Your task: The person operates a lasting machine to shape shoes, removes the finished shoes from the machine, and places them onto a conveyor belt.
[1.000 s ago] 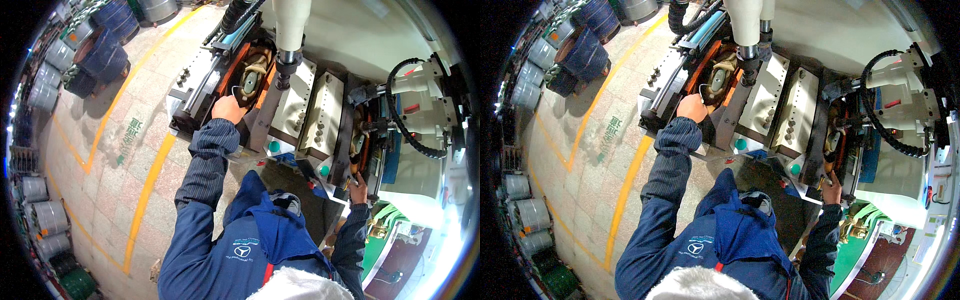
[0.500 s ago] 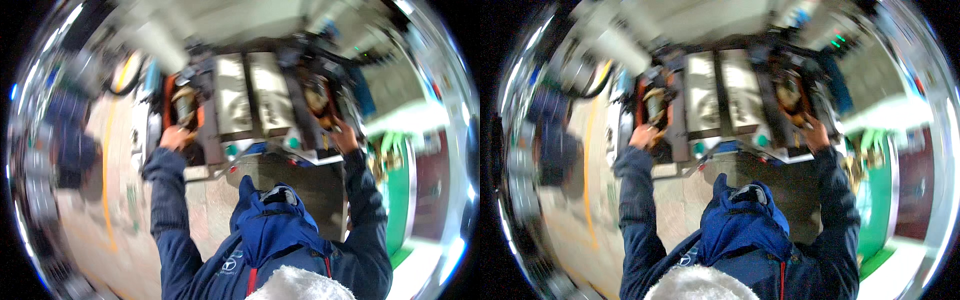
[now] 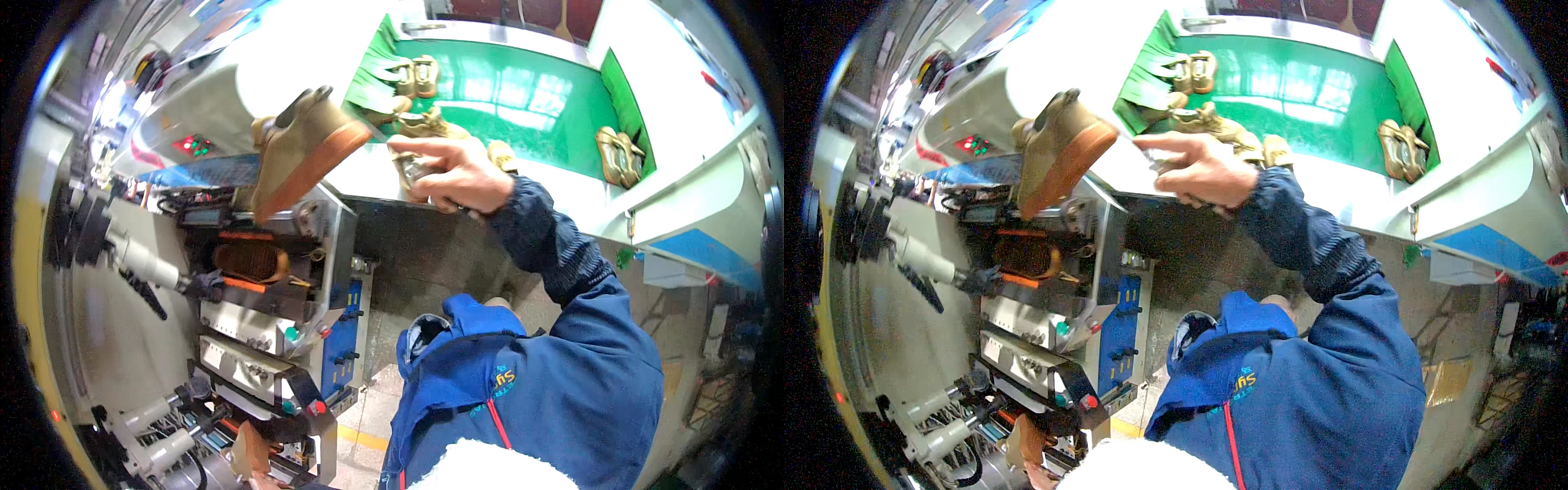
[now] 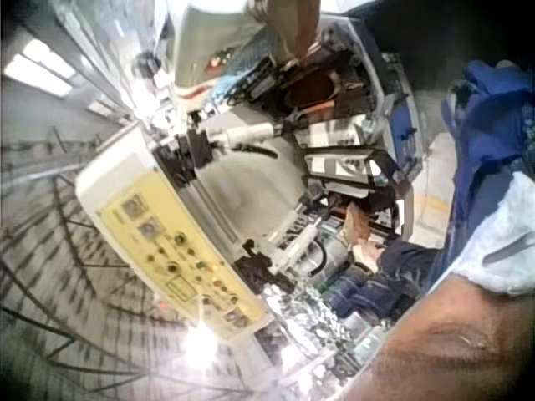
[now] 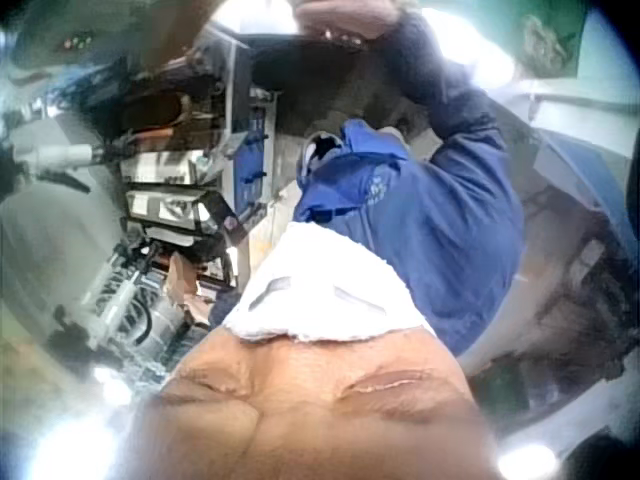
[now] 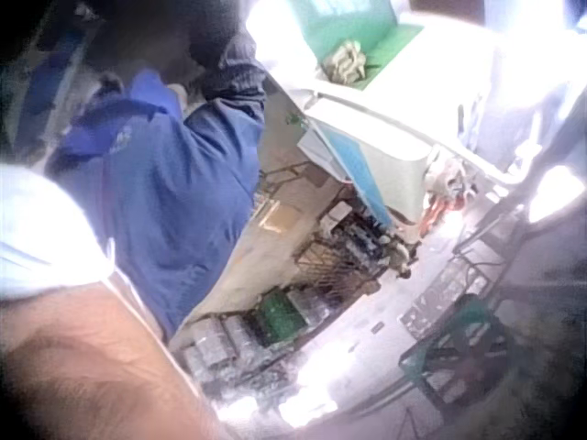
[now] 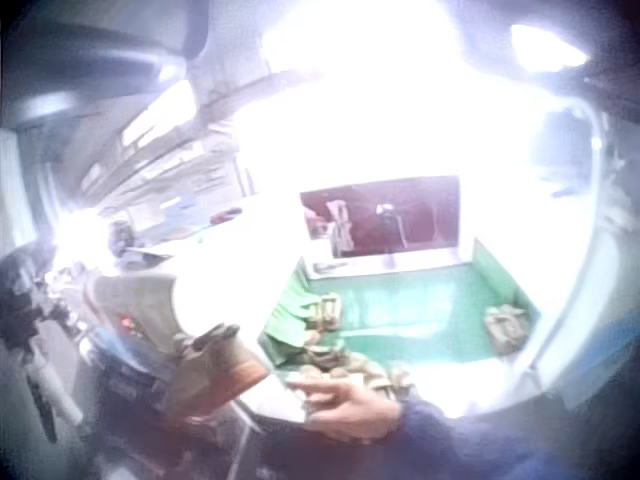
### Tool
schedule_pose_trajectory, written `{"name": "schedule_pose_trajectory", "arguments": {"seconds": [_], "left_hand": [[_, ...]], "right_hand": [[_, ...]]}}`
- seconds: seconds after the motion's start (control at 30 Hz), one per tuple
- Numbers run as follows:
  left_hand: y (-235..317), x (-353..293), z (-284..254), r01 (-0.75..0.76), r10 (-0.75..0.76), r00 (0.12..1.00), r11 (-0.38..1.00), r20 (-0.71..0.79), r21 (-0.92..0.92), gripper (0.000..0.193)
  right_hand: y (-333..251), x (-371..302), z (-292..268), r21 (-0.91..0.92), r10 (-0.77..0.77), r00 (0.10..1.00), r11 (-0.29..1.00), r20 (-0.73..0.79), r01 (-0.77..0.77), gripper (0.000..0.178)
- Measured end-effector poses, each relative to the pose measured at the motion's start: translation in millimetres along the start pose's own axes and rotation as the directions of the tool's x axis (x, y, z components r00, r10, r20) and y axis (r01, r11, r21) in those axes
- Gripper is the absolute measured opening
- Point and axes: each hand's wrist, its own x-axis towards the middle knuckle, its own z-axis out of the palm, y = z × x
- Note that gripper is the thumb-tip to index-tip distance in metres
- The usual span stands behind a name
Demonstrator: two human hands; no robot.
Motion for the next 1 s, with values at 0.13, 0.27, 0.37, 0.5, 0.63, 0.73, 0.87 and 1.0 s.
{"name": "schedule_pose_trajectory", "arguments": {"seconds": [0.13, 0.27, 0.37, 0.5, 0.63, 0.73, 0.87, 1.0], "left_hand": [[32, -67, 26, 0.005, 0.003, 0.996, 0.996, -0.091, 0.085, 0.038], [59, -122, 35, -0.022, 0.045, 0.987, 0.989, -0.154, 0.146, 0.04], [89, -133, 49, -0.092, 0.115, 0.987, 0.976, -0.109, 0.197, 0.043], [170, -145, 45, 0.347, 0.04, 0.323, 0.925, 0.946, -0.158, 0.057], [325, -355, 258, -0.291, 0.304, 0.883, 0.952, 0.358, -0.092, 0.037], [424, -417, 326, -0.447, 0.438, 0.746, 0.888, 0.502, -0.11, 0.02], [519, -459, 474, -0.68, 0.55, 0.4, 0.714, 0.733, -0.165, 0.017], [596, -515, 685, -0.796, 0.509, -0.001, 0.52, 0.861, -0.309, 0.019]], "right_hand": [[39, -70, -143, 0.103, -0.053, 0.954, 0.991, -0.293, 0.087, 0.069], [88, -133, -286, -0.049, 0.062, 0.841, 0.993, -0.538, -0.105, 0.068], [168, -181, -390, -0.481, -0.176, 0.639, 0.807, -0.749, -0.342, 0.064], [250, -247, -471, -0.213, 0.129, 0.322, 0.519, -0.938, -0.828, 0.06], [307, -336, -514, -0.109, 0.125, 0.224, 0.592, -0.966, -0.798, 0.063], [315, -340, -506, 0.041, 0.162, 0.073, 0.608, -0.984, -0.793, 0.067], [284, -346, -490, 0.071, 0.155, 0.051, 0.689, -0.987, -0.722, 0.067], [282, -381, -437, 0.001, 0.09, 0.118, 0.801, -0.989, -0.599, 0.067]]}}
